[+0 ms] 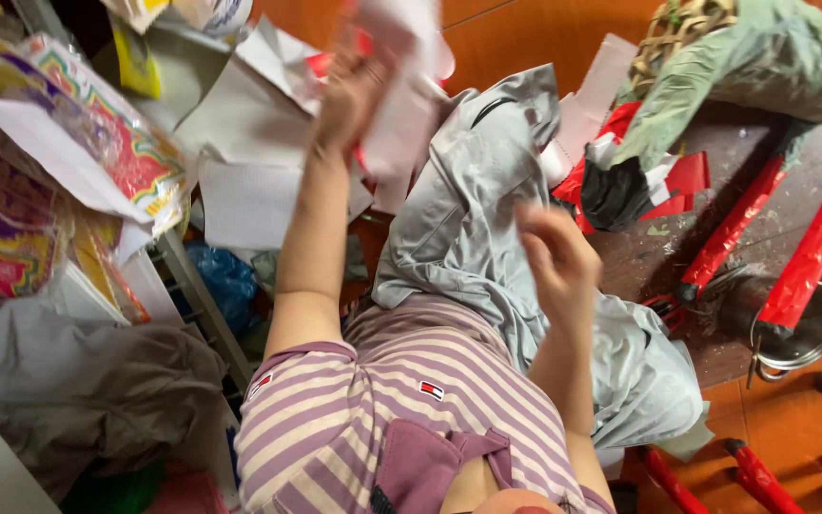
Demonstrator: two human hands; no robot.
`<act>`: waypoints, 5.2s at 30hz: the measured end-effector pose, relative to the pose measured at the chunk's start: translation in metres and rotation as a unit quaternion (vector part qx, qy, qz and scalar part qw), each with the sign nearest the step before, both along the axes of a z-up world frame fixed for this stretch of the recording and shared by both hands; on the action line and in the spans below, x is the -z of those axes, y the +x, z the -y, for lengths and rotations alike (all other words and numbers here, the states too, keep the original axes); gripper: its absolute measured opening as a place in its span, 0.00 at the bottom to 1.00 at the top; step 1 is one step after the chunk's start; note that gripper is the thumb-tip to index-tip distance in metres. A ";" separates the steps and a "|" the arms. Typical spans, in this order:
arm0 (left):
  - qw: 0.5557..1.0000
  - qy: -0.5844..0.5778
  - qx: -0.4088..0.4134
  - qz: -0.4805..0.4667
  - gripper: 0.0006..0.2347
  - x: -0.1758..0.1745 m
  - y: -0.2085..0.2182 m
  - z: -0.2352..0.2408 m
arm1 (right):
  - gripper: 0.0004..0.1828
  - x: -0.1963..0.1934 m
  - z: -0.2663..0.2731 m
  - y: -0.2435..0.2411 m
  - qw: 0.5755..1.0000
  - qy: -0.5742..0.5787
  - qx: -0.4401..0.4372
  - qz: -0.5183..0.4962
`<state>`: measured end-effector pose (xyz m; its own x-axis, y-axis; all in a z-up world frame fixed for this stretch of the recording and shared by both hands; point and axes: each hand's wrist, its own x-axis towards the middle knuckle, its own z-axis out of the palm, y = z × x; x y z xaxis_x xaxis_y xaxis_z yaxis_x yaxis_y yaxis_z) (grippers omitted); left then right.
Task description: Decorating a paper giraffe figure with red and white paper strips using glue.
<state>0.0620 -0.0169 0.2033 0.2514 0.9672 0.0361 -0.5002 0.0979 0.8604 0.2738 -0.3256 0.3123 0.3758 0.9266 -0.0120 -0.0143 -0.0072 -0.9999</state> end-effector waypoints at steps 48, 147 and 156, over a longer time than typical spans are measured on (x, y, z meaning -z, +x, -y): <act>0.588 0.149 0.694 -0.388 0.31 0.108 0.223 0.338 | 0.17 0.101 0.228 0.033 0.817 -0.394 0.248 0.341; 0.940 -0.264 0.181 -0.116 0.10 0.105 0.237 0.208 | 0.12 0.132 0.030 0.103 0.868 0.038 0.488 -0.079; 0.953 -0.220 0.152 -0.143 0.09 0.132 0.242 0.219 | 0.13 0.145 0.027 0.088 0.851 0.026 0.524 -0.037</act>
<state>0.3040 -0.2356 0.0716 0.4614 0.7533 -0.4687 -0.1414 0.5840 0.7993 0.3617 -0.3528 0.1671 0.9957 0.0837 -0.0403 -0.0480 0.0927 -0.9945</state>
